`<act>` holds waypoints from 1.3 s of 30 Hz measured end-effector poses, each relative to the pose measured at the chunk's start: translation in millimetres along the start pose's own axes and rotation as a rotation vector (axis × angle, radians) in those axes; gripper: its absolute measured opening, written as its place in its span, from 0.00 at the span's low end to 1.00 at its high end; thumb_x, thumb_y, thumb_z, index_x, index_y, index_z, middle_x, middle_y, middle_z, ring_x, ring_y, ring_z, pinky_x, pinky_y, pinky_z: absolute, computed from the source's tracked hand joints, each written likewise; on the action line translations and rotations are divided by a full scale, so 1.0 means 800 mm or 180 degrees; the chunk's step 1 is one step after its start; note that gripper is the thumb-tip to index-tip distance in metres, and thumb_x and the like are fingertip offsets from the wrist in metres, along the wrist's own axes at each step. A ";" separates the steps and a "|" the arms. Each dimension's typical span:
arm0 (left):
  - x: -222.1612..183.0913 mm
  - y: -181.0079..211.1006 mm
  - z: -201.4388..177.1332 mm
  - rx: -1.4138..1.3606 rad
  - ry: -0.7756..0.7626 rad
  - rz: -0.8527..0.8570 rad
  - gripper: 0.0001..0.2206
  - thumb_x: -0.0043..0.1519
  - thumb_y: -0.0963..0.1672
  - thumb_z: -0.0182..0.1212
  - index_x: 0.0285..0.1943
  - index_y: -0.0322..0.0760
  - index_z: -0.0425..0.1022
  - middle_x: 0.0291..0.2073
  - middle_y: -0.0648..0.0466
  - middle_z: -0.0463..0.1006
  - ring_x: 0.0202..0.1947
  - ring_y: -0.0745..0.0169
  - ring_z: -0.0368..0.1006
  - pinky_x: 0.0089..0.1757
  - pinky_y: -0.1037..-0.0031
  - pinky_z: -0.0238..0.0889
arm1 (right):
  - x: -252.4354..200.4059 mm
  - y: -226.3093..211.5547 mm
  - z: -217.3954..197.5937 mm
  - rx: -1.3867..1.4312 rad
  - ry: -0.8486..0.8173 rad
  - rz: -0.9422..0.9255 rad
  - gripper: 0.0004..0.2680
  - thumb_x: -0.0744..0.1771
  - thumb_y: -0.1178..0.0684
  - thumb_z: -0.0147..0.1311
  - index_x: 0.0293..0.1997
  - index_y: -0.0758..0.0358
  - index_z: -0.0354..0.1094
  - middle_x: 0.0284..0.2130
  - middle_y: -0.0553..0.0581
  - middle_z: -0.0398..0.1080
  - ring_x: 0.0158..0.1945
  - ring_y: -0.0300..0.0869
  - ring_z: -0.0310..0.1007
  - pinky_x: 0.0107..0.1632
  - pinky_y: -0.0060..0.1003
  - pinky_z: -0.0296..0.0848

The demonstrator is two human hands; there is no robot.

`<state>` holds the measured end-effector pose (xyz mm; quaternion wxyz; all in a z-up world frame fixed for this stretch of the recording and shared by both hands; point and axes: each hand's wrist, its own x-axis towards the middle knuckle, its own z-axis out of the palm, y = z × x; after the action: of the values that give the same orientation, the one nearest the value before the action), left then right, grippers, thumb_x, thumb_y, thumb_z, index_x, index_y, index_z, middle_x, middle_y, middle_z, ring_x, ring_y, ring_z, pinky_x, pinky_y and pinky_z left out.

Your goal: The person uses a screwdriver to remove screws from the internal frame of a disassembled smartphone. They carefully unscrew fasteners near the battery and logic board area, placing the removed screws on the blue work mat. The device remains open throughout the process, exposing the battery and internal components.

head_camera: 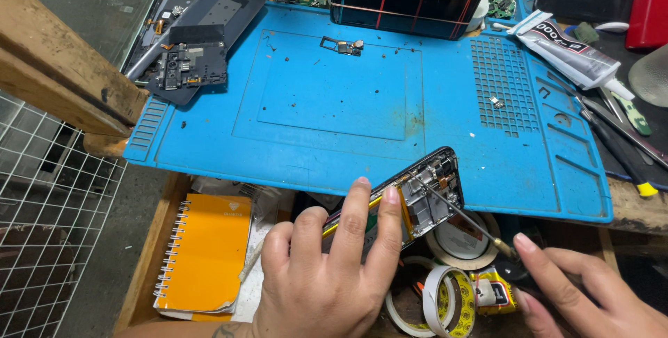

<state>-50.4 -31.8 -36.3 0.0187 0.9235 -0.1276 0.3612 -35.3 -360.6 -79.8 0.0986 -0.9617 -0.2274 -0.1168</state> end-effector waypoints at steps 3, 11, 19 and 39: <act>0.000 -0.001 -0.001 0.0021 0.0001 0.0003 0.15 0.67 0.45 0.54 0.60 0.45 0.80 0.54 0.53 0.80 0.39 0.56 0.69 0.40 0.67 0.56 | 0.002 -0.003 -0.003 0.0064 0.0057 0.0034 0.24 0.57 0.51 0.68 0.60 0.51 0.73 0.38 0.54 0.76 0.39 0.40 0.80 0.45 0.35 0.79; 0.000 -0.001 -0.001 0.0049 -0.0010 0.0022 0.15 0.67 0.45 0.54 0.61 0.44 0.80 0.54 0.53 0.79 0.39 0.56 0.68 0.40 0.67 0.55 | 0.002 -0.005 -0.004 0.0108 -0.0037 0.0205 0.24 0.57 0.52 0.68 0.61 0.51 0.74 0.38 0.55 0.76 0.39 0.39 0.81 0.46 0.34 0.79; -0.001 0.001 -0.002 0.0025 -0.0105 -0.0039 0.16 0.67 0.46 0.54 0.61 0.45 0.80 0.55 0.53 0.78 0.40 0.56 0.68 0.41 0.66 0.56 | 0.008 -0.016 -0.008 0.0376 0.0150 0.0336 0.22 0.59 0.55 0.66 0.61 0.55 0.72 0.39 0.55 0.76 0.40 0.39 0.80 0.47 0.34 0.78; 0.000 -0.011 0.001 -0.0710 -0.0662 -0.0158 0.38 0.46 0.55 0.73 0.67 0.38 0.72 0.57 0.46 0.71 0.40 0.47 0.64 0.38 0.57 0.56 | 0.026 -0.055 -0.005 0.0142 -0.0034 0.0456 0.23 0.59 0.50 0.66 0.62 0.45 0.73 0.40 0.50 0.77 0.36 0.34 0.80 0.42 0.31 0.77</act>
<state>-47.8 -23.1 -36.5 0.1168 0.9510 -0.1453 0.2466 -38.1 -314.1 -64.6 0.1269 -0.9737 -0.1611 -0.0992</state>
